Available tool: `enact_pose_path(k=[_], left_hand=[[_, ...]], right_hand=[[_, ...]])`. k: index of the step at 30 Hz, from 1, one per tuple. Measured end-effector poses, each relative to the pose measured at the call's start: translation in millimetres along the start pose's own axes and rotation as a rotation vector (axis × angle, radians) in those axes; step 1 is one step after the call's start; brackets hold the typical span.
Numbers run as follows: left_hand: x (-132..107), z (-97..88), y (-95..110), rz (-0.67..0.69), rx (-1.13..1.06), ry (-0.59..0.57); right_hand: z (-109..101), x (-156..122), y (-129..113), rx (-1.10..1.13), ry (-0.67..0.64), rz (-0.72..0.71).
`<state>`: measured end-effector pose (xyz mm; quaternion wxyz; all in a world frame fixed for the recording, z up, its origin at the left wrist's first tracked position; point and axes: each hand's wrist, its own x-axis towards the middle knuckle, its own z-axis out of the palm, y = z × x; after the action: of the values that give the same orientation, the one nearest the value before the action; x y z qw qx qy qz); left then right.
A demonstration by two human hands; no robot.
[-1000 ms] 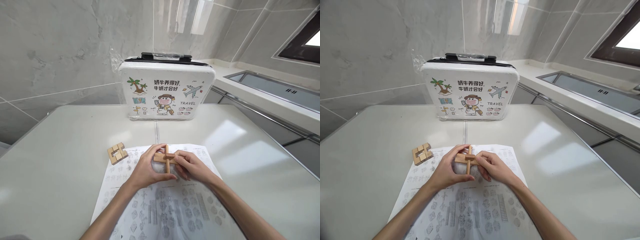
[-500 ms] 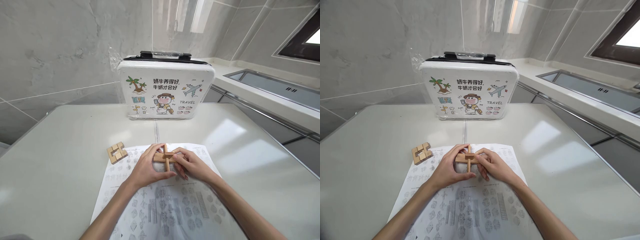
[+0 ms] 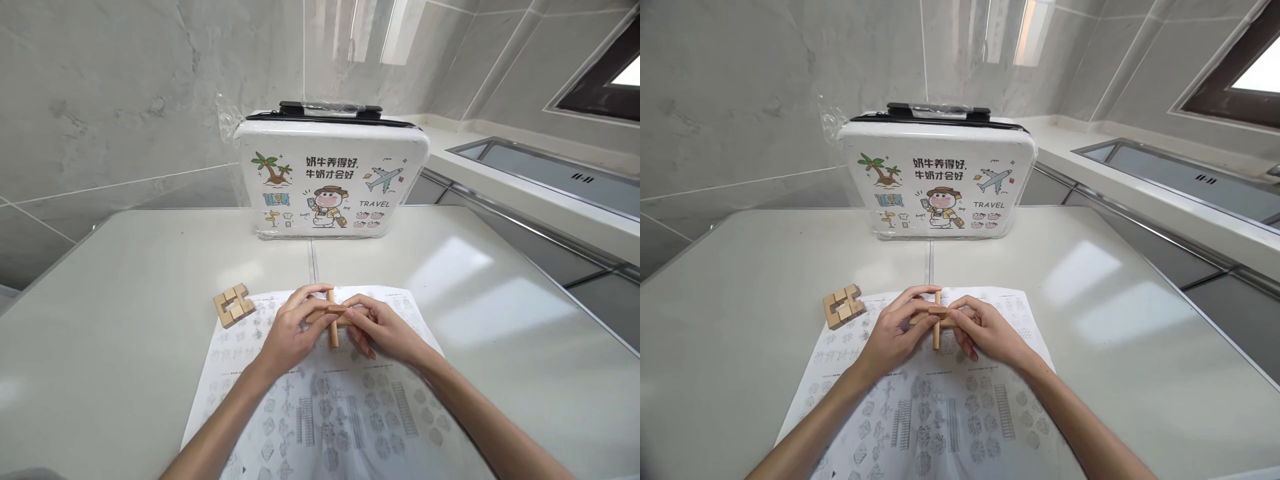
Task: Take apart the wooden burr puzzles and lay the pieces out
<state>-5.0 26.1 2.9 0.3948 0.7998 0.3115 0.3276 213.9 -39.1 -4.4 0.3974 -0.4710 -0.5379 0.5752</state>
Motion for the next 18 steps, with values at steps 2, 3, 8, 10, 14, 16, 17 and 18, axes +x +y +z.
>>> enact_pose_path(k=[2,3,8,10,14,16,17,18], left_hand=[[-0.2,0.7,-0.6,0.009,-0.018,0.011],[-0.3,1.3,-0.8,0.018,-0.022,0.016],[-0.5,4.8,-0.1,0.075,-0.001,0.056],[-0.8,5.3,1.0,0.079,0.009,0.068],[-0.9,3.5,3.2,0.073,-0.006,0.06],[-0.8,1.7,3.1,0.051,-0.029,0.077],[-0.8,0.9,2.6,0.022,-0.046,0.089],[-0.9,0.1,2.0,-0.022,-0.068,0.096]], right_hand=[[-0.2,-0.3,-0.9,0.006,-0.004,-0.001],[-0.3,-0.5,-1.3,0.008,-0.007,-0.001],[-1.3,-1.0,-2.3,-0.009,-0.006,0.004],[-1.9,-1.1,-2.0,-0.008,-0.004,0.009],[-1.8,-1.2,-1.8,0.006,0.012,0.008],[-0.4,-1.7,-2.3,0.009,0.047,-0.021],[0.8,-2.1,-2.4,0.004,0.076,-0.043],[2.1,-2.6,-2.5,-0.008,0.115,-0.07]])
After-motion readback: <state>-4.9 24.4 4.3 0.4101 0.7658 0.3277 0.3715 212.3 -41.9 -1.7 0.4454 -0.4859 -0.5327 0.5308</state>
